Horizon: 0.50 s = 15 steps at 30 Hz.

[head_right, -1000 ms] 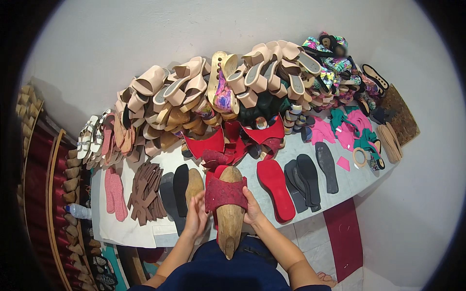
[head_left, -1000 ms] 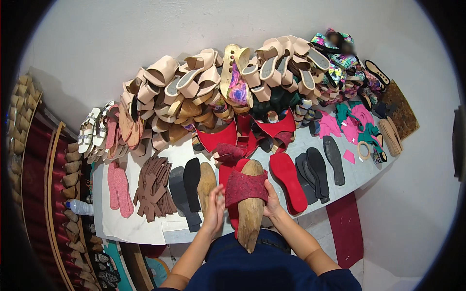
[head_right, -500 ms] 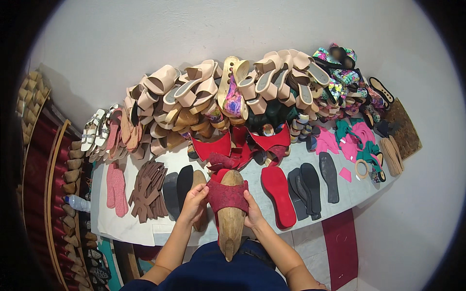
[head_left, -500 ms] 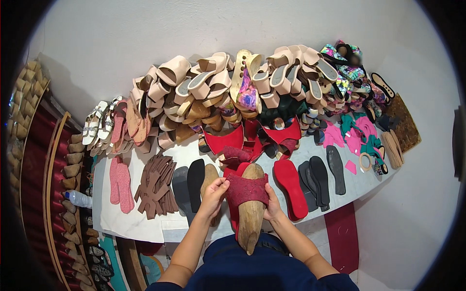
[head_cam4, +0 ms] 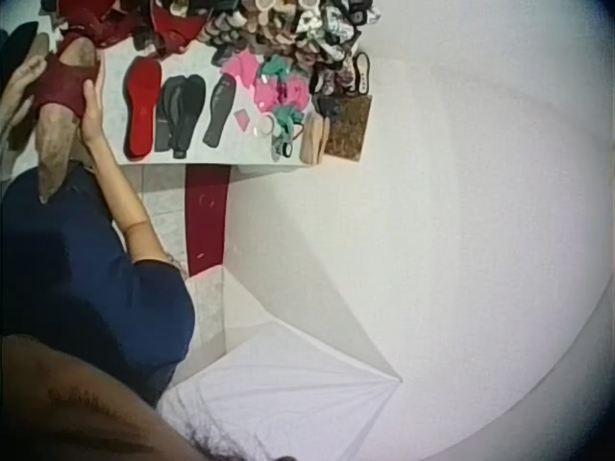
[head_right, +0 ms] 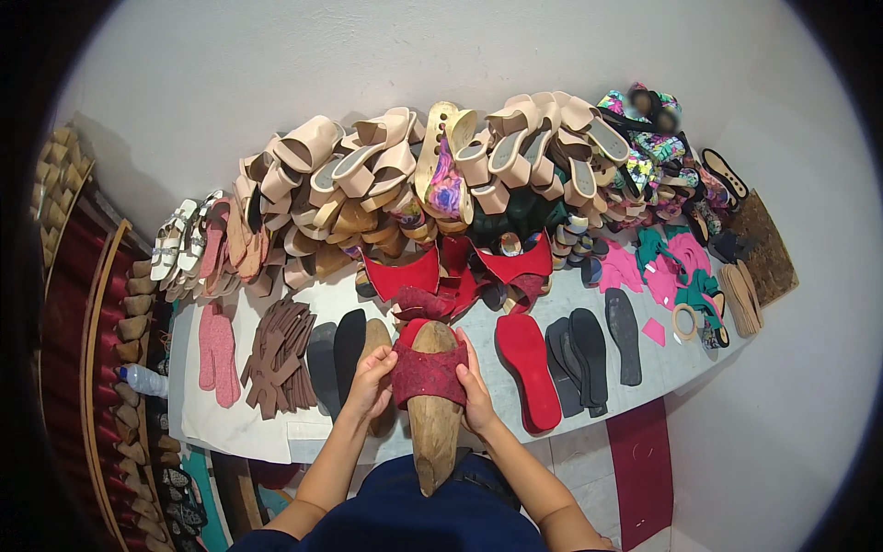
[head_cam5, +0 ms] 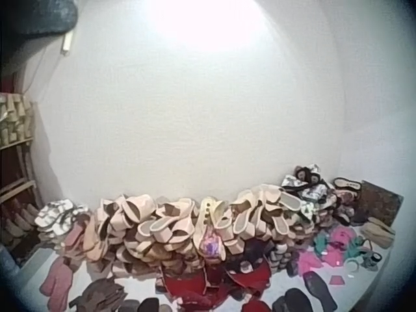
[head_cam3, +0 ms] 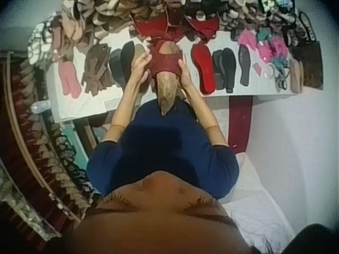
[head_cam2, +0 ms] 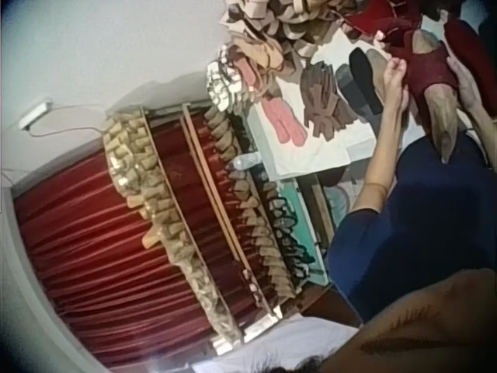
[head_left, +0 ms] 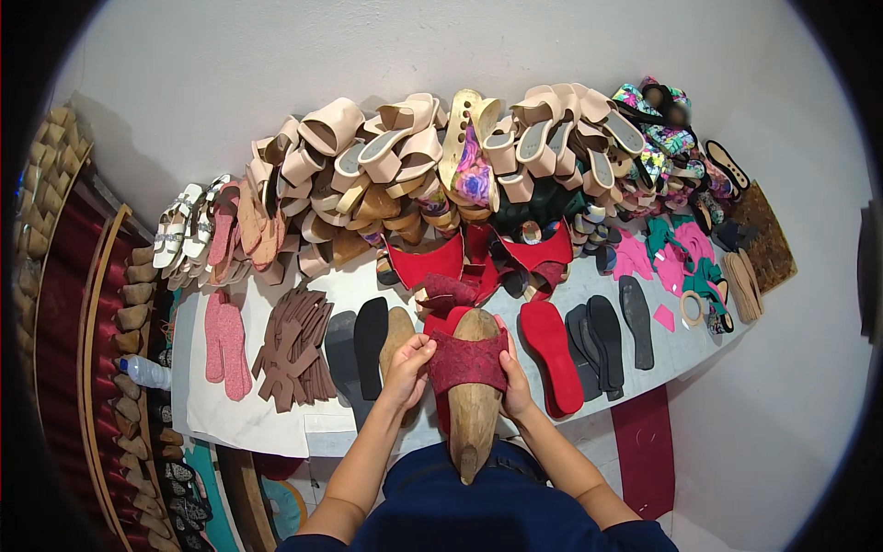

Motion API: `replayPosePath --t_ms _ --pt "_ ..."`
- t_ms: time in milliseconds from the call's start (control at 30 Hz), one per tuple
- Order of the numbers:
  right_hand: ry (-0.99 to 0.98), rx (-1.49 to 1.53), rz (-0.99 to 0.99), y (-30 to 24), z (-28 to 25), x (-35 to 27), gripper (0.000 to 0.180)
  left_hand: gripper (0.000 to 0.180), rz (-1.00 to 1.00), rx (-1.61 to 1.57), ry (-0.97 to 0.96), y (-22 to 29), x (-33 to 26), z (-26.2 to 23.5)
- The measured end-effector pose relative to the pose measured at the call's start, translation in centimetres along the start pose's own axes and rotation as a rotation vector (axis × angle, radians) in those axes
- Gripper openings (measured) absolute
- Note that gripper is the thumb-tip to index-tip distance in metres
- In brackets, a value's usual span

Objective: Assembling shoe components by placing insoles and uppers onto a shoe last and securing them.

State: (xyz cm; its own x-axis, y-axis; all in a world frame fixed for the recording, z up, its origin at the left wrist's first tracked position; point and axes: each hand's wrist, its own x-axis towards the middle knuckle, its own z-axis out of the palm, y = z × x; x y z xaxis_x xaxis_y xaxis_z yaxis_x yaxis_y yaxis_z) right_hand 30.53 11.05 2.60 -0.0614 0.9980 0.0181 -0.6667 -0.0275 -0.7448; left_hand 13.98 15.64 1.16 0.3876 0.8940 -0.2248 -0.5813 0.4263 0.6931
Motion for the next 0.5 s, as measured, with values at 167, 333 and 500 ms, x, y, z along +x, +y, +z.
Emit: replayPosePath --t_ms 167,333,500 --pt "0.035 0.057 0.085 0.3 -0.8 0.4 0.056 0.005 0.022 -0.02 -0.034 0.3 -0.3 0.6" --pt "0.074 0.185 0.274 -0.6 -2.8 0.4 0.054 0.006 0.008 0.032 -0.038 0.2 0.0 1.0" --pt "0.194 0.166 0.31 -0.9 -1.3 0.1 0.05 0.006 0.02 0.049 -0.035 -0.1 0.1 1.2"
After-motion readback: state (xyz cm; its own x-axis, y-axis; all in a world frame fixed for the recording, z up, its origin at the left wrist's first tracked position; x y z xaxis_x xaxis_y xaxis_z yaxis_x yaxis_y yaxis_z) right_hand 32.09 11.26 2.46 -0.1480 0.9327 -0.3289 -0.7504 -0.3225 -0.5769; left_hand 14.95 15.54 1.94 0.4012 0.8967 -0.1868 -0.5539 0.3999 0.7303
